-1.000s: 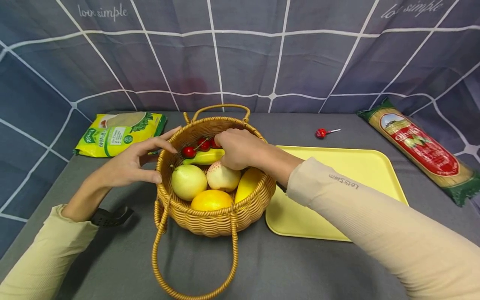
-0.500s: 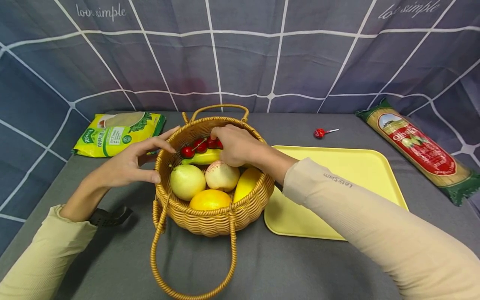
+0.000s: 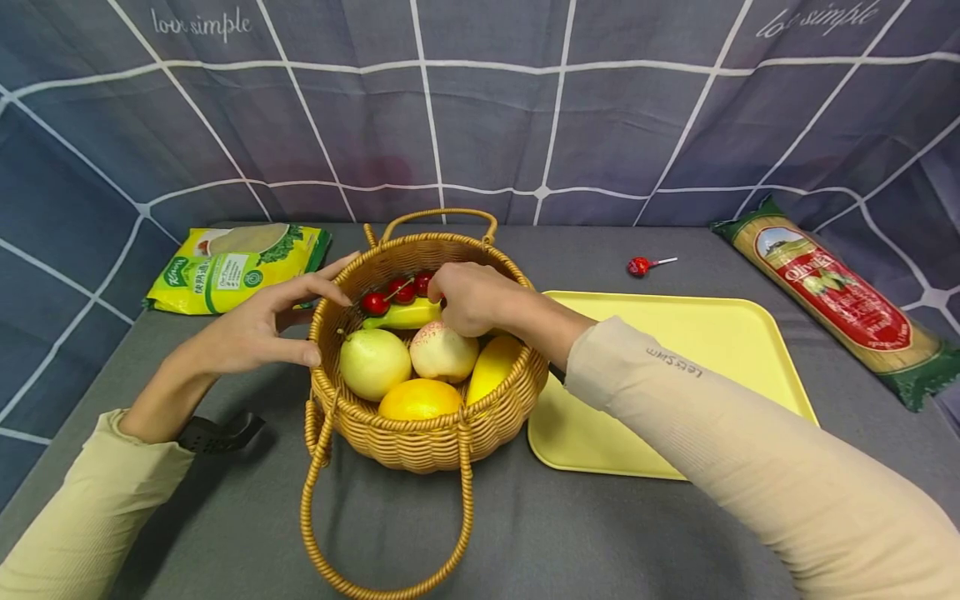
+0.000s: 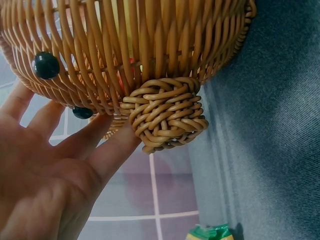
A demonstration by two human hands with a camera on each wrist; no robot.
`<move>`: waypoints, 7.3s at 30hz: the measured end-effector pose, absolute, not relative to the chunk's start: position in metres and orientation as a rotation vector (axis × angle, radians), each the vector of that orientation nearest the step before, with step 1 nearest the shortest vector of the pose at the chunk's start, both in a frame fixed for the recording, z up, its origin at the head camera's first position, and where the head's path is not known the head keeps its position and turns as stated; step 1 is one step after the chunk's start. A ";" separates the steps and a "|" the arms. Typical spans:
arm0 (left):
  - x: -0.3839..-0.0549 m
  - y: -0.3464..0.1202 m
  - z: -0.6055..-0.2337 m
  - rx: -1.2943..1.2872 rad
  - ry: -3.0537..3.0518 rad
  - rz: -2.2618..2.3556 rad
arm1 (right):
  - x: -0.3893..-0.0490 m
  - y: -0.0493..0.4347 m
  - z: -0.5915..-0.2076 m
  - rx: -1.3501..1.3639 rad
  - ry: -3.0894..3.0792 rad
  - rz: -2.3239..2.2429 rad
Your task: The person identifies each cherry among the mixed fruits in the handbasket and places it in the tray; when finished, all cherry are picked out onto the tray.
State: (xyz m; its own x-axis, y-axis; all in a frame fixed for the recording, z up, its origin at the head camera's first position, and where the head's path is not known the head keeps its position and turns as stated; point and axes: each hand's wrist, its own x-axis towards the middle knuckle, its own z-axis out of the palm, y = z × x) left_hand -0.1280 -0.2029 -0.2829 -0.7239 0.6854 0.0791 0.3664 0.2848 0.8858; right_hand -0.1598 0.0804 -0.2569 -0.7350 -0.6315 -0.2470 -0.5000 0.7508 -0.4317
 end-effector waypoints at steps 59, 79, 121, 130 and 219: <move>-0.127 -0.203 -0.283 0.959 2.251 1.412 | -0.097 0.232 -0.241 -0.488 2.439 -1.532; -0.128 -0.202 -0.283 0.957 2.260 1.405 | -0.071 0.328 -0.326 -0.167 2.676 -1.121; -0.128 -0.205 -0.286 0.967 2.211 1.448 | -0.067 0.318 -0.310 -0.284 2.939 -0.971; -0.128 -0.206 -0.288 0.982 2.216 1.454 | -0.059 0.250 -0.262 -0.432 3.085 -1.155; -0.128 -0.203 -0.288 0.984 2.202 1.494 | -0.162 0.083 -0.255 -0.959 2.508 -0.382</move>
